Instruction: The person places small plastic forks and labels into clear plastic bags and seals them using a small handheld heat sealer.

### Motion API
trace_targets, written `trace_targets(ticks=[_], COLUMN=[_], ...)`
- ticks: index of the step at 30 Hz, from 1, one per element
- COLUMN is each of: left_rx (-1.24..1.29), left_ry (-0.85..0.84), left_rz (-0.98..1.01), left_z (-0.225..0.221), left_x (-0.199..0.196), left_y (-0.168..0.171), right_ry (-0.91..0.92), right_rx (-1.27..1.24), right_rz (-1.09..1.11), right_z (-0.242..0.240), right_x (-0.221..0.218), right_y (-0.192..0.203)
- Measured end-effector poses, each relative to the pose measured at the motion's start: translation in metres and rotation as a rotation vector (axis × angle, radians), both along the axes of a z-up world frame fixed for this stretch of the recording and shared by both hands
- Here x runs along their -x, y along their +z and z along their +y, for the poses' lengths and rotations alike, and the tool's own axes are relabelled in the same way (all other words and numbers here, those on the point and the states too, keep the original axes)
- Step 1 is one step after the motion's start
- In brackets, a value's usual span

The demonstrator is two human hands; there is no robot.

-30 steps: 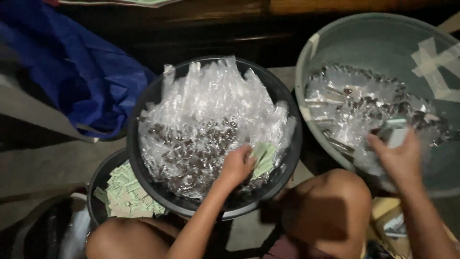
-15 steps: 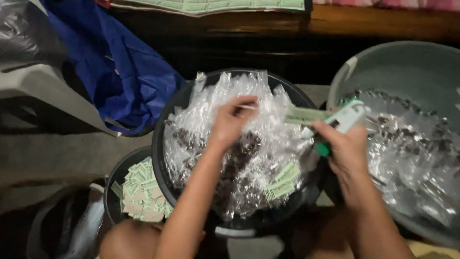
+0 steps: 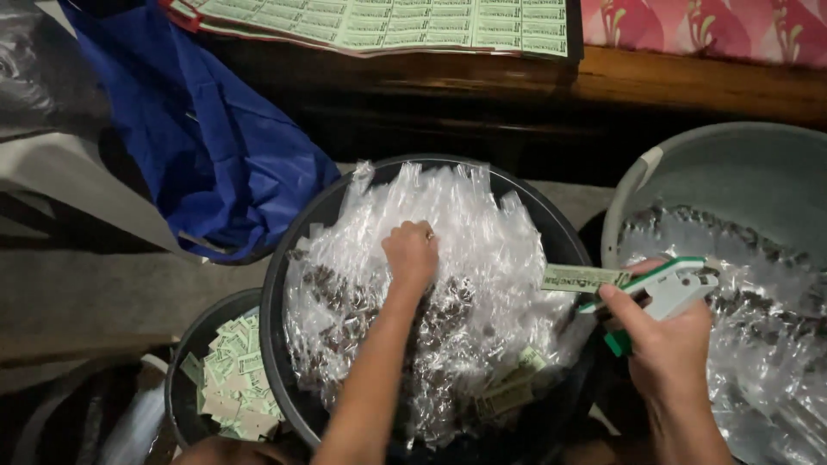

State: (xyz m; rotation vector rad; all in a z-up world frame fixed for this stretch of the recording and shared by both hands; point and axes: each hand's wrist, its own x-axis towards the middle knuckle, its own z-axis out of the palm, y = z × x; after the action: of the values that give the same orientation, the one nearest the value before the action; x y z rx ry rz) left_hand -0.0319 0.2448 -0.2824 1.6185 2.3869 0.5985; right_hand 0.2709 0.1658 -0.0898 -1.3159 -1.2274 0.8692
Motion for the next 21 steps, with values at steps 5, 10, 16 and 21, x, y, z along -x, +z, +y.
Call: trace_targets(ticks=[5,10,16,21], left_rx=[-0.066,-0.221,-0.48,-0.717], left_ry=[-0.108,-0.21,-0.288,-0.343], left_rz=[-0.219,-0.126,-0.239,-0.39], left_z=[-0.051,-0.103,-0.194,-0.217], left_x=[0.0,-0.013,-0.041,-0.035], left_y=[0.13,0.215,0.286,0.289], right_ry=[0.069,0.076,0.079,0.159], right_rx=[0.143,0.052,-0.134,-0.166], right_rz=[-0.172,-0.125,-0.167,-0.03], right_z=[-0.002,-0.042,-0.047,-0.067], right_x=[0.0,0.066,0.101,0.094], right_y=[-0.003,0.016,0.025,0.068])
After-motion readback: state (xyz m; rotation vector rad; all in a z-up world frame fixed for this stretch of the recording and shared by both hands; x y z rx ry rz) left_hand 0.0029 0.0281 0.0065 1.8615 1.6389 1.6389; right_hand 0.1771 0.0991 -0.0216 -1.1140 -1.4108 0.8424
